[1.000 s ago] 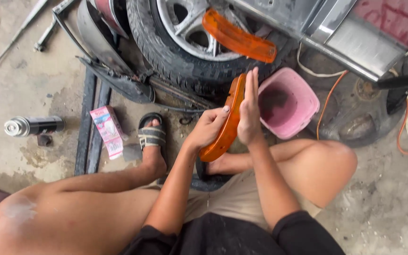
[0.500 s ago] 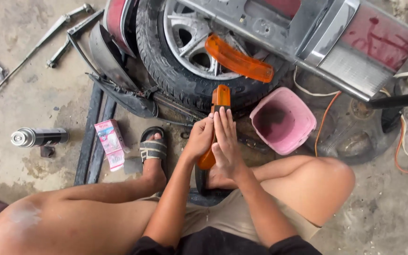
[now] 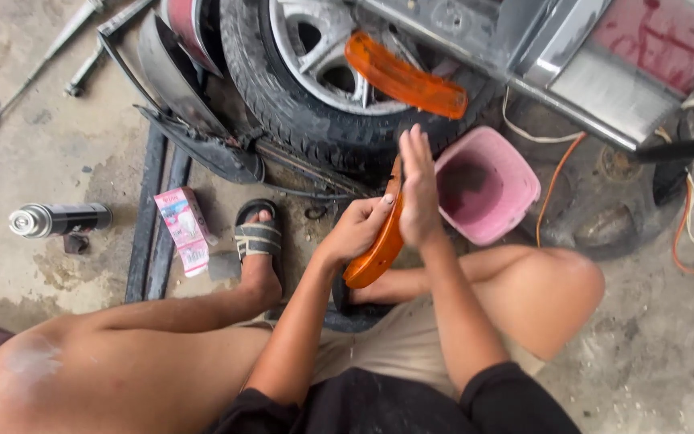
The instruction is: The person scrubs an orange taillight lens with a sanding block, dipping it into a pink bucket of water. They wipe the lens with their hand and place it on a tire, then pick up a second orange lens to repeat the cleaning process.
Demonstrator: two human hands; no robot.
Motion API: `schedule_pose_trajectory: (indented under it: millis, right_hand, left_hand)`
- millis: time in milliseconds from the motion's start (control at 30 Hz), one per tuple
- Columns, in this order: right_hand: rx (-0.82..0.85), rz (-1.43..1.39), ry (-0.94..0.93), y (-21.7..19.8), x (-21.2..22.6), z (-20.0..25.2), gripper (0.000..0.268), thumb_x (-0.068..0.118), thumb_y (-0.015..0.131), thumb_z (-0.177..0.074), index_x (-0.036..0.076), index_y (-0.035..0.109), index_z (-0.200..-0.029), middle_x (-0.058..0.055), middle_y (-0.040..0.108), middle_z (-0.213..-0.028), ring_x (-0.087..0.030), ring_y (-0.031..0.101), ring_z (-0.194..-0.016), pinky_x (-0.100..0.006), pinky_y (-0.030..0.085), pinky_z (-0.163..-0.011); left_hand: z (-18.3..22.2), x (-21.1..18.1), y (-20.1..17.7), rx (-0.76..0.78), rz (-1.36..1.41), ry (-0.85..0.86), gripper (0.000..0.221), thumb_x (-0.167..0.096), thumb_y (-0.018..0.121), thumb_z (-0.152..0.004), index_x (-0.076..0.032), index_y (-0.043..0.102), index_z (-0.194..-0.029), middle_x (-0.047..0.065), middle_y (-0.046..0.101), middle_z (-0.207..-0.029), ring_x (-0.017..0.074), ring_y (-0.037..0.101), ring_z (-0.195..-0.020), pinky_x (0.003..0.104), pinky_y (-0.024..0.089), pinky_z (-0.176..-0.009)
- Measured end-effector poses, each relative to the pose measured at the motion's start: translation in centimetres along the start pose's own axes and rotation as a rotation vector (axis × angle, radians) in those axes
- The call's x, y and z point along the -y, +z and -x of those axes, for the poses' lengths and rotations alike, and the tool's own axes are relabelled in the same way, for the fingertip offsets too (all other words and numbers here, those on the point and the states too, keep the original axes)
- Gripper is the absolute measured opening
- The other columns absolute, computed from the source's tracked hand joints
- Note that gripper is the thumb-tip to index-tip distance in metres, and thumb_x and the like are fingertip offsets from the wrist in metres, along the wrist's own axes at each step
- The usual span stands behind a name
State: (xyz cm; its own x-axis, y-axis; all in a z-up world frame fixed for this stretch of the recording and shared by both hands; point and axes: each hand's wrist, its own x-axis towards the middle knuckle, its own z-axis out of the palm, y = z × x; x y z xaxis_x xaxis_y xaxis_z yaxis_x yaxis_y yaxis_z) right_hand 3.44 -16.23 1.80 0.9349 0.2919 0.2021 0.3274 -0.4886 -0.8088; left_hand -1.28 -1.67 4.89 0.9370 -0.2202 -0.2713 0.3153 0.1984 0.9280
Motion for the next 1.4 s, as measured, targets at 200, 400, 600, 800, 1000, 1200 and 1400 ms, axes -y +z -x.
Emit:
schedule_pose_trajectory:
  millis: [200,400,600,800,1000,1200,1400]
  right_hand:
    - [0.154,-0.118,0.026,2.3,4.9,4.5,0.074,0.052,0.012,-0.107,0.004,0.016,-0.163,-0.019,0.004,-0.17,-0.039,-0.001,-0.157,-0.051,-0.003,-0.125]
    - [0.004,-0.195,0.04,-0.3,1.2,1.6,0.066,0.042,0.001,-0.112,0.009,0.021,-0.165,-0.011,0.006,-0.172,-0.033,-0.002,-0.157,-0.047,-0.006,-0.127]
    - [0.084,-0.12,0.017,1.2,5.7,4.0,0.074,0.053,0.007,-0.107,0.006,0.025,-0.162,-0.015,0.008,-0.171,-0.035,0.0,-0.157,-0.046,-0.003,-0.127]
    - [0.007,-0.23,0.031,-0.1,6.1,2.8,0.054,0.024,0.035,-0.11,0.002,0.029,-0.159,-0.018,0.009,-0.17,-0.033,0.004,-0.156,-0.048,0.004,-0.129]
    - [0.094,-0.067,-0.149,2.3,9.1,4.6,0.057,-0.001,0.066,-0.075,0.011,0.069,-0.13,-0.015,0.055,-0.149,-0.042,0.045,-0.142,-0.053,0.036,-0.117]
    - [-0.043,-0.481,0.269,-1.4,9.5,4.7,0.056,-0.011,0.051,-0.078,0.005,0.066,-0.13,-0.015,0.057,-0.147,-0.022,0.054,-0.131,-0.026,0.055,-0.085]
    - [-0.133,-1.191,0.526,-2.9,8.4,3.4,0.059,0.01,0.042,-0.083,0.001,0.049,-0.14,-0.028,0.056,-0.143,-0.043,0.058,-0.129,-0.066,0.055,-0.092]
  left_hand:
    - [-0.5,-0.1,-2.9,-0.153,-0.071,0.024,0.048,-0.028,0.044,-0.111,-0.013,0.057,-0.068,-0.003,0.052,-0.064,0.0146,0.047,-0.063,0.03,0.046,-0.061]
    - [-0.3,1.0,-0.9,0.033,-0.082,0.017,0.05,-0.028,0.049,-0.109,-0.012,0.06,-0.064,-0.004,0.055,-0.058,0.0111,0.051,-0.058,0.029,0.048,-0.059]
    - [-0.3,1.2,-2.9,-0.028,-0.134,0.049,0.052,-0.028,0.044,-0.111,-0.014,0.054,-0.061,-0.005,0.048,-0.061,0.0105,0.046,-0.058,0.027,0.042,-0.057]
    - [-0.9,2.3,-1.6,0.001,-0.055,0.035,0.052,-0.026,0.044,-0.111,-0.012,0.059,-0.063,-0.006,0.054,-0.058,0.0105,0.049,-0.057,0.028,0.047,-0.058]
    - [-1.9,2.0,-6.4,-0.545,0.139,0.039,0.058,-0.052,0.037,-0.109,-0.011,0.069,-0.082,0.004,0.066,-0.078,0.0155,0.055,-0.071,0.03,0.05,-0.069]
    - [-1.8,1.2,-5.6,-0.367,0.778,-0.043,0.063,-0.051,0.033,-0.112,0.002,0.045,-0.145,0.023,0.064,-0.134,0.0311,0.072,-0.103,0.048,0.06,-0.083]
    - [-1.7,0.3,-4.6,-0.221,0.849,0.016,0.064,-0.047,0.056,-0.103,0.002,0.048,-0.144,0.026,0.063,-0.134,0.0323,0.072,-0.104,0.045,0.061,-0.086]
